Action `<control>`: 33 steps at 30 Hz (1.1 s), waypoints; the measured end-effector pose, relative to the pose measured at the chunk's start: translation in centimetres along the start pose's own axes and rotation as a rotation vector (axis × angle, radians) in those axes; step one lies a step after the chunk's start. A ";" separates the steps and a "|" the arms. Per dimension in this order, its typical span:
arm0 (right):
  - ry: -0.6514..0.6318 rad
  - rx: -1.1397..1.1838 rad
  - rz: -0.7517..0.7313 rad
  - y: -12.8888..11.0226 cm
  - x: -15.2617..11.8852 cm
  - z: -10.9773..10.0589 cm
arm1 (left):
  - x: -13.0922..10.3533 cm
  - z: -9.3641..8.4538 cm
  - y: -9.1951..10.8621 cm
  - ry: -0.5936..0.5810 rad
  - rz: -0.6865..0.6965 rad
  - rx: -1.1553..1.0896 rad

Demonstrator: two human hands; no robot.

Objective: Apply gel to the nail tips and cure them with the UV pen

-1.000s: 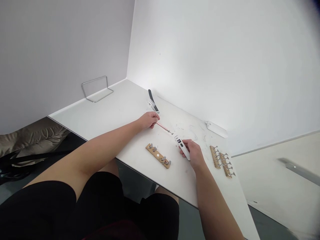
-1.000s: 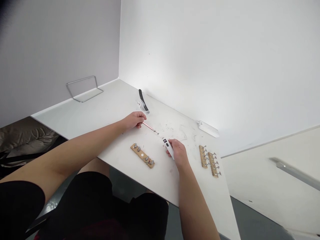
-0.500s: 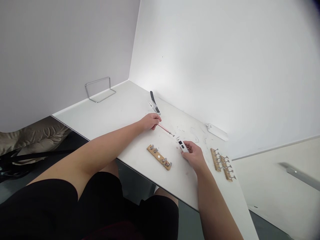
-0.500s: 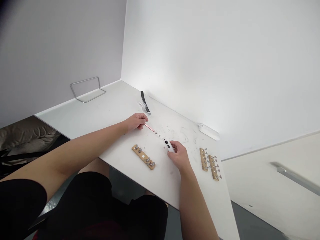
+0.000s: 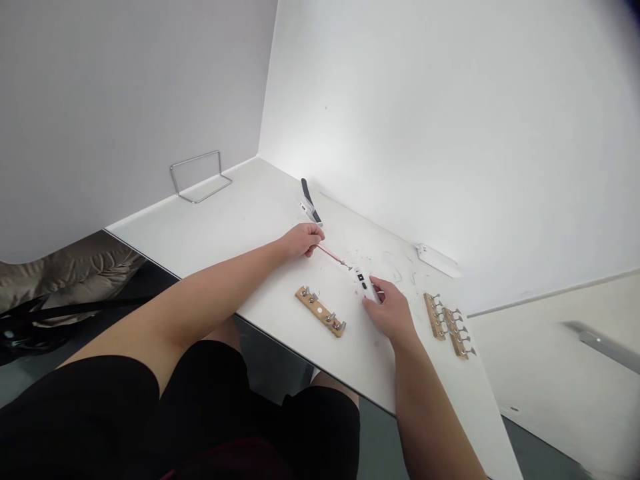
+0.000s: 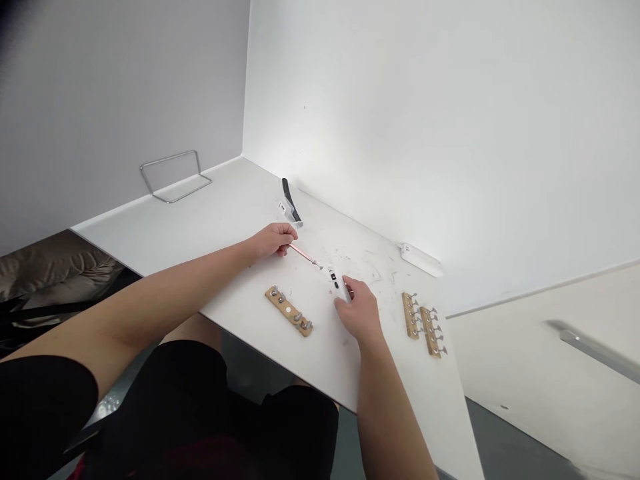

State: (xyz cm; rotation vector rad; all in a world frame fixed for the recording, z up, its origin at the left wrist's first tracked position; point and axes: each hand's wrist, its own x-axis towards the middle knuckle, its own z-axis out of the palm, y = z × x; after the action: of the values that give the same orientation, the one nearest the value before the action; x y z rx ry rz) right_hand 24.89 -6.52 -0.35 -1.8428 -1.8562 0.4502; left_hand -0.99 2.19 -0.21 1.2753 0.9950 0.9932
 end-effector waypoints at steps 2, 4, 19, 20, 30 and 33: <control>-0.001 -0.031 -0.029 -0.3 -0.1 0.0 | -0.1 0.1 0.2 0.002 -0.004 -0.005; 0.003 -0.051 -0.034 -0.5 -0.2 -0.1 | -0.2 0.1 0.3 0.004 -0.008 -0.009; -0.019 -0.098 0.095 -0.1 0.0 -0.1 | 0.3 -0.3 -0.4 0.005 0.013 0.021; -0.022 -0.099 0.097 -0.1 0.0 -0.1 | 0.3 -0.3 -0.4 0.005 0.012 0.022; -0.045 -0.187 0.089 -0.8 0.0 0.1 | 0.5 -0.2 -0.6 0.015 -0.002 -0.014; -0.051 -0.200 0.084 -0.9 -0.2 0.1 | 0.6 -0.1 -0.7 0.018 -0.010 -0.034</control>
State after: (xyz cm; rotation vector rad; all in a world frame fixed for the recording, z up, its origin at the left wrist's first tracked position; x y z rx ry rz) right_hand 24.12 -6.70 0.08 -2.0641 -1.9233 0.3536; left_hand -0.92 2.80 -0.90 1.2337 0.9936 1.0113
